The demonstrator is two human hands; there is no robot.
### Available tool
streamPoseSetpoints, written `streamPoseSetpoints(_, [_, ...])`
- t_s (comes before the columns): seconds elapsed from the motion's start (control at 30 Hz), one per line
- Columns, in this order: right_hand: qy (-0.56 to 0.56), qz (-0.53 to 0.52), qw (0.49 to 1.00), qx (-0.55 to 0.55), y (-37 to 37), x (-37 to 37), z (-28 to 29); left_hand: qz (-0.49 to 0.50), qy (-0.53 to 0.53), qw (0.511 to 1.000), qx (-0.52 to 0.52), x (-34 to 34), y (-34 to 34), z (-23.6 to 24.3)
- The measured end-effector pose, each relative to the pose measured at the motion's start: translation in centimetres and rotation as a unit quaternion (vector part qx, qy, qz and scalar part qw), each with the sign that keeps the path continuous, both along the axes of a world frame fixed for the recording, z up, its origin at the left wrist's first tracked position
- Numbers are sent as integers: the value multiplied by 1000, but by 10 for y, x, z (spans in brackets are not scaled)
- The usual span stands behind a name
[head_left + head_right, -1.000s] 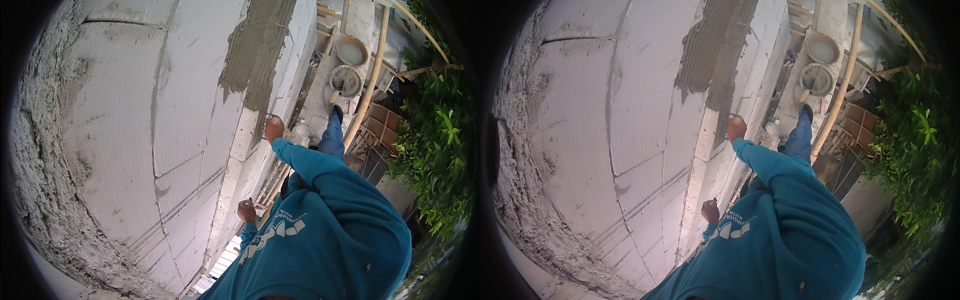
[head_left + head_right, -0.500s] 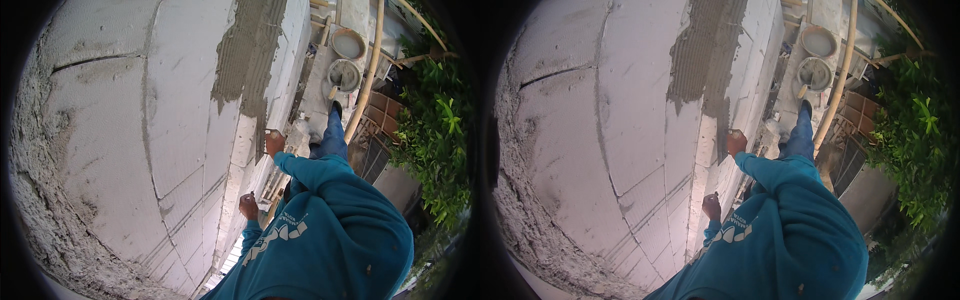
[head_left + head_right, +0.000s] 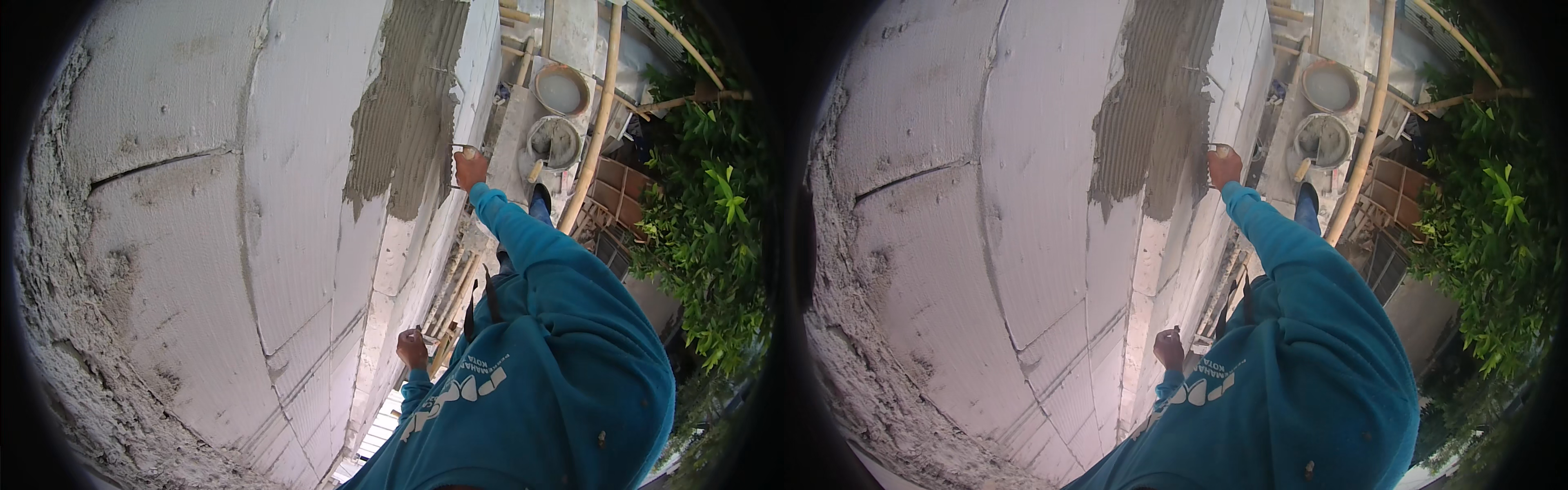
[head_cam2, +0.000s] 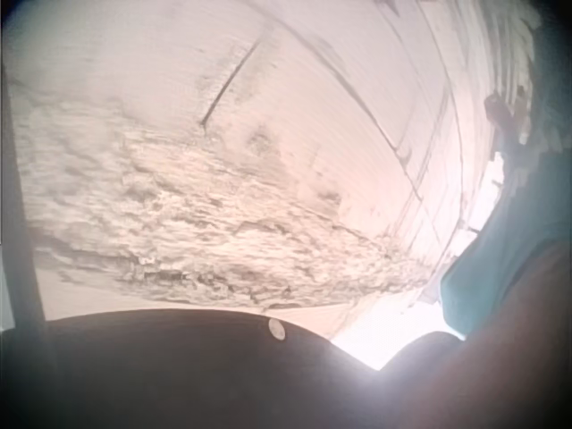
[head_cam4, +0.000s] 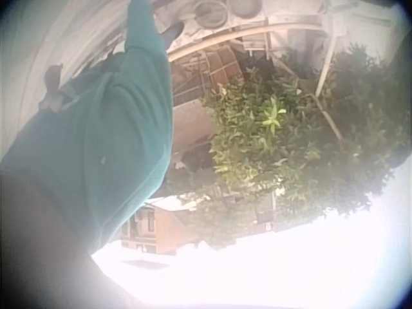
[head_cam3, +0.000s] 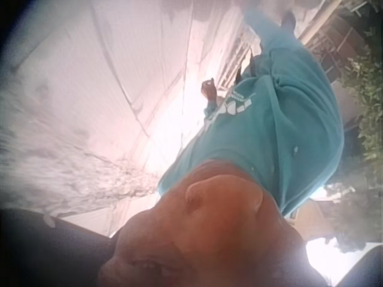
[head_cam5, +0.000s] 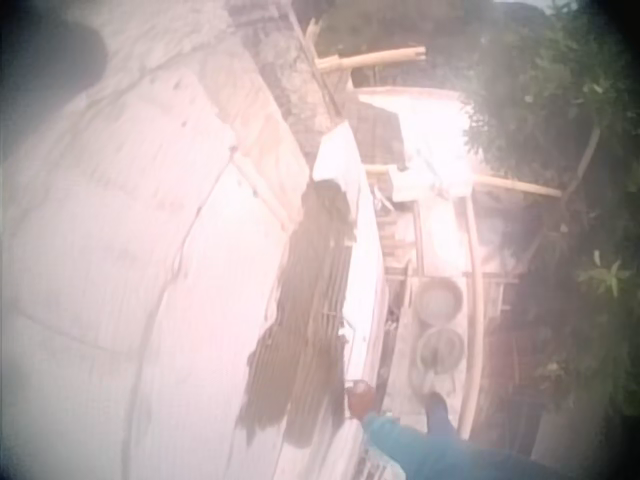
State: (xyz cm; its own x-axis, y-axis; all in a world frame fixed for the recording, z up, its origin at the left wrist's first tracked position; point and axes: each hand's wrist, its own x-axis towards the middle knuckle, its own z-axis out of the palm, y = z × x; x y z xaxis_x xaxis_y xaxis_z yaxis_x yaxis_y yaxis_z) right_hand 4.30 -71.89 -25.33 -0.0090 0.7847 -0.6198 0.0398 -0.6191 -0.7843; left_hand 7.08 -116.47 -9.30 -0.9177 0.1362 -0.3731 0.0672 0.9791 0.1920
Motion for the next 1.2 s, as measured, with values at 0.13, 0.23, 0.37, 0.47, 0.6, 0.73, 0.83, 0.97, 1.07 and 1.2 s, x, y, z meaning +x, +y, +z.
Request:
streamPoseSetpoints(0.13, [-17,-16,999,38,42,-3,-19,-10,9,1000,3,-2,30,9])
streamPoseSetpoints(0.23, [-58,-28,995,78,71,-14,-14,1,5,1000,-4,-1,41,13])
streamPoseSetpoints(0.37, [-79,-34,993,79,111,-19,-20,19,-3,1000,13,1,54,13])
streamPoseSetpoints(0.47, [-60,-31,995,69,146,-19,-28,3,13,1000,2,6,69,17])
streamPoseSetpoints(0.6, [-26,-9,999,39,203,-4,3,15,9,1000,-5,12,87,18])
streamPoseSetpoints(0.73, [-15,-3,1000,22,262,7,4,5,-2,1000,-2,13,110,19])
streamPoseSetpoints(0.83, [69,-21,997,-26,294,10,19,15,-4,1000,-10,18,121,19])
streamPoseSetpoints(0.97, [108,-9,993,-51,328,13,26,23,-9,1000,-9,19,135,14])
streamPoseSetpoints(1.07, [94,10,992,-84,337,18,28,14,-4,1000,-10,21,145,11])
streamPoseSetpoints(1.2, [103,-47,992,-58,298,44,21,8,-26,1000,2,16,158,2])
